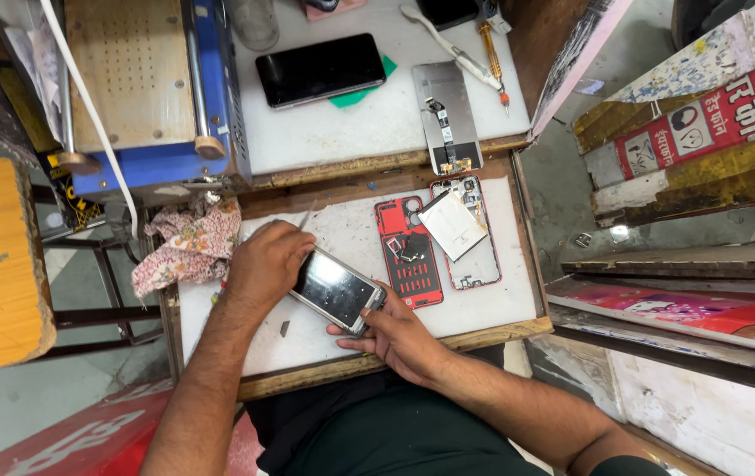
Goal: The person disassembles a smartphone on a workbench, removes the battery and internal components, and then reassembles the device by placing the screen and back cover back onto the frame. The person uses a screwdriver and a plastic pry tool to remove screws and separate parts.
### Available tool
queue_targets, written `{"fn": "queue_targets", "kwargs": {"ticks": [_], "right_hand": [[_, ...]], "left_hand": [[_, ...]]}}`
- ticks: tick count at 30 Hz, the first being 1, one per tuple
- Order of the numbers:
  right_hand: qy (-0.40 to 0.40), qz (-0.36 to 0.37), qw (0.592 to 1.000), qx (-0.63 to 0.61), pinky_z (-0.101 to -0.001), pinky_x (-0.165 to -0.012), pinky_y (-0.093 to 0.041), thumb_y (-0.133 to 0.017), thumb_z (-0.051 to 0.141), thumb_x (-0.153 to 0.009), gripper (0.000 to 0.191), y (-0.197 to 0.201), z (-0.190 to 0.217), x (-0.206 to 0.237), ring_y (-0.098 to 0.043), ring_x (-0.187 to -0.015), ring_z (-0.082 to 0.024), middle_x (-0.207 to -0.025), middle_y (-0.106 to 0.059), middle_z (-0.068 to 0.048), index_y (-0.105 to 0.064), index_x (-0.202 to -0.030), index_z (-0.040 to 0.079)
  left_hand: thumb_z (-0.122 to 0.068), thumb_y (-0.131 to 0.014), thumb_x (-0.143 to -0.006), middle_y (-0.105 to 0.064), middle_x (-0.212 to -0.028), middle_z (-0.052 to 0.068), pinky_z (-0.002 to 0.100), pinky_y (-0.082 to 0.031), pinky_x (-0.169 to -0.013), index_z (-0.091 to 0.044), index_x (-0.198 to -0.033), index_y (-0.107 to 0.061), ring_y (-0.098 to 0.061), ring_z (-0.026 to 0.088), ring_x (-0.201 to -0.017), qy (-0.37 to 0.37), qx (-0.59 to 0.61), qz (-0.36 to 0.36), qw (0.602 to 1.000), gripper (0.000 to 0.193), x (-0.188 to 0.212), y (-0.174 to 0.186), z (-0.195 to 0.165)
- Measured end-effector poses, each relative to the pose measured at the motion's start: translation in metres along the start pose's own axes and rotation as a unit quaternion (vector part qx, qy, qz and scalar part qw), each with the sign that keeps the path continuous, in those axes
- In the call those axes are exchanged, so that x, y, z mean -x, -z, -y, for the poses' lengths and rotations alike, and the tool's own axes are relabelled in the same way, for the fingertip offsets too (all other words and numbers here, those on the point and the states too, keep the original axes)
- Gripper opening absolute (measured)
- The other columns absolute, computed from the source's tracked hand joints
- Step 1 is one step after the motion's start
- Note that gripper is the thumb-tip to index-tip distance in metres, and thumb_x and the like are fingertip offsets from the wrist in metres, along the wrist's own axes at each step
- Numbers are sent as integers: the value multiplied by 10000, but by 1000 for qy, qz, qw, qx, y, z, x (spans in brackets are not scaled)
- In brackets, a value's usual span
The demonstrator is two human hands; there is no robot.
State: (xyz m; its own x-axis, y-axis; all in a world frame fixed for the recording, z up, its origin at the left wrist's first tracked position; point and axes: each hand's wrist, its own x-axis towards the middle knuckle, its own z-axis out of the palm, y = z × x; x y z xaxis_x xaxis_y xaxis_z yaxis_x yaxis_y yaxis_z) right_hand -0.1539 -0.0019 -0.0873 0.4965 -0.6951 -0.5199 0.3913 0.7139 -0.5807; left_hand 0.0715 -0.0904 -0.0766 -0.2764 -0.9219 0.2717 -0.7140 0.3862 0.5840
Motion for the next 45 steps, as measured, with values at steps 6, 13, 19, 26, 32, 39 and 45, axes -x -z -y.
{"fn": "queue_targets", "kwargs": {"ticks": [6,13,19,26,32,39,45], "right_hand": [[-6,10,1000,-21,-435,-1007,-581,-408,123,-1062,481,1,4,1,-647,-1232,-323,-1447,-533,-190,-266,-1521,99],[-6,39,998,-38,-440,-1012,-581,-432,111,-1068,468,3,8,2,-634,-1254,-332,-1455,-532,-191,-297,-1515,75],[-4,52,997,-50,-427,-1024,-575,-450,117,-1070,501,4,10,2,-620,-1274,-327,-1464,-523,-189,-281,-1541,95],[-4,48,998,-44,-422,-1031,-570,-442,104,-1075,520,8,5,4,-620,-1271,-329,-1463,-515,-193,-251,-1559,96],[3,43,999,-31,-407,-1021,-576,-426,107,-1068,524,8,3,8,-633,-1252,-322,-1456,-514,-199,-241,-1558,117],[19,29,998,-47,-382,-980,-597,-421,95,-1072,463,11,9,24,-666,-1200,-322,-1426,-562,-210,-326,-1521,35],[63,2,995,-77,-424,-916,-615,-468,113,-1043,471,28,22,39,-687,-1152,-346,-1385,-593,-219,-360,-1496,37]], "left_hand": [[-114,-705,-889,-693,-906,22,375,-584,-675,-114,-905,-749,-696,237,-849,-55,-43,-3,998,46,-7,0,-3],[-94,-704,-894,-671,-888,22,379,-565,-673,-116,-878,-712,-669,245,-846,-46,-24,-48,997,29,-2,-5,-7],[-103,-737,-874,-643,-892,37,380,-559,-700,-95,-889,-684,-656,253,-848,-79,-27,-62,995,55,-2,-4,-9],[-106,-729,-894,-615,-903,61,373,-556,-692,-78,-941,-657,-655,255,-848,-74,-51,-51,995,91,1,-10,-6],[-130,-687,-927,-608,-895,80,411,-547,-678,-85,-958,-629,-655,285,-835,-52,-41,-56,996,80,2,-12,-6],[-90,-598,-991,-622,-881,85,428,-527,-675,-80,-954,-610,-647,298,-776,26,8,-93,995,40,26,-2,-4],[-181,-676,-966,-672,-979,102,439,-555,-743,-76,-1005,-631,-676,305,-876,128,-48,-24,990,121,62,0,-11]]}}
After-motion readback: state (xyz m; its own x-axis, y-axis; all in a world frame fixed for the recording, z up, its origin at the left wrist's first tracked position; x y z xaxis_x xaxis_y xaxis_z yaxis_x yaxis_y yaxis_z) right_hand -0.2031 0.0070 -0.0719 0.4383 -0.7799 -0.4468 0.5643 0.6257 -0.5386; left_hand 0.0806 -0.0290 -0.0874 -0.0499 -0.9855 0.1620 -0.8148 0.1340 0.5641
